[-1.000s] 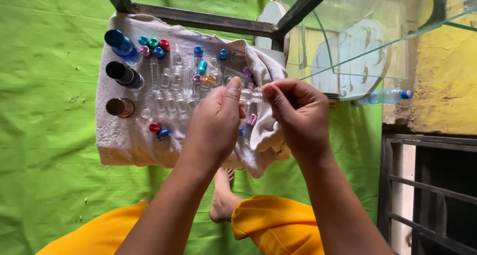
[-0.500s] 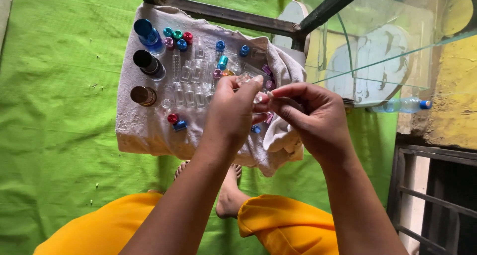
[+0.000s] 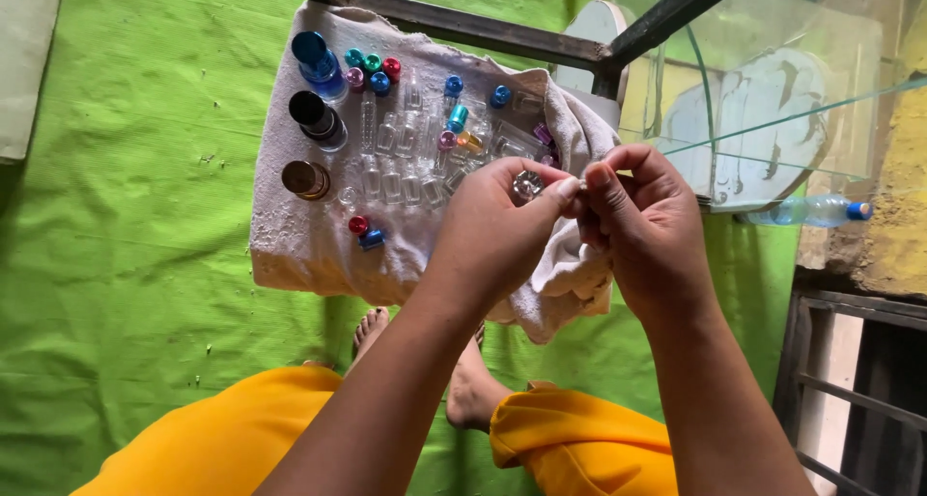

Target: Assembling small perfume bottles by manually attaching sprayer caps to glass vials.

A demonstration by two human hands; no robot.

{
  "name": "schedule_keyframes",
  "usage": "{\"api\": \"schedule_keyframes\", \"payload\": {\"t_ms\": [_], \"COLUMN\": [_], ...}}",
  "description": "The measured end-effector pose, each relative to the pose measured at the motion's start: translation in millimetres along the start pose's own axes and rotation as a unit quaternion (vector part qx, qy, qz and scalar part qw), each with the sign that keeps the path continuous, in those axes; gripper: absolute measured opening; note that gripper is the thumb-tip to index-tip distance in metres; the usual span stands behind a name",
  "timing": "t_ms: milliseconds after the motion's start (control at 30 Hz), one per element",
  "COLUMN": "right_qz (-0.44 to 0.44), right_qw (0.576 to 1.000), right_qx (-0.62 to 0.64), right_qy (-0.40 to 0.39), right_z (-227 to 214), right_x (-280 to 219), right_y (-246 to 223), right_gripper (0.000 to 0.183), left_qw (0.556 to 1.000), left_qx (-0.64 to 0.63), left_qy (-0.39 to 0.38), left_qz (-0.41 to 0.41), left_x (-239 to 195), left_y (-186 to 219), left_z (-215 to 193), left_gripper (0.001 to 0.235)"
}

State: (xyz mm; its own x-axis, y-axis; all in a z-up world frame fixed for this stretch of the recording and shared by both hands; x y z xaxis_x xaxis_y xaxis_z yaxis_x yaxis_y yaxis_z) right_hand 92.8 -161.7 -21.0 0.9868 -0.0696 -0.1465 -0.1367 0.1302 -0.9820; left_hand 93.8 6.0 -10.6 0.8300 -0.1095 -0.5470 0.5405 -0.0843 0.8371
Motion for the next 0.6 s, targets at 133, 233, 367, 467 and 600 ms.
{"api": "schedule_keyframes", "payload": {"t_ms": [133,233,367,467,600], "right_qz": [-0.008,-0.041,-0.064,-0.119,-0.132], "right_qw": [0.999,0.992,0.983,0.961,0.942], "right_qx": [-0.035,-0.109,-0.161,-0.237,-0.301], "right_qy": [-0.021,-0.047,-0.062,-0.081,-0.07], "right_z": [10.8,23.0,26.8,33.9,23.8], "right_x": [0.4,-1.7,-5.9,-10.3,-10.1], "right_y": [-2.9,-19.6,-39.9,-55.0,-52.3], "right_gripper": [0.018,0.024,0.02,0.013,0.006], "left_qw": [0.993,0.99,0.986,0.98,0.988], "left_qx": [0.117,0.127,0.144,0.176,0.117], "left_qy": [0.024,0.057,0.083,0.089,0.083], "left_qz": [-0.014,-0.006,0.024,0.03,0.056], "left_x": [7.0,8.9,12.1,11.4,-0.9], "left_y": [-12.0,-13.9,-11.5,-8.2,7.1], "left_z": [-1.4,-6.2,-11.5,-14.5,-15.3], "left_gripper": [0.025,0.035,0.038,0.046,0.041]}}
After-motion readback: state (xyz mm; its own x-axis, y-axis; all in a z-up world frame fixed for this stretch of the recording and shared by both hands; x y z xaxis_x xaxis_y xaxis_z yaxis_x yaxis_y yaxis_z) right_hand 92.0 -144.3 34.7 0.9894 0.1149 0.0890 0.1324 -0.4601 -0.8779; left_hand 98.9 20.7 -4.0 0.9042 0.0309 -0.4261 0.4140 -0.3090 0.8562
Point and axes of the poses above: each hand's wrist, its own x-axis towards the middle knuckle, its own z-axis out of the palm, y = z × x, the point moved 10 cm from there along x, towards the middle knuckle, and after that the axes turned 7 degrees about x, right-handed, at the moved point
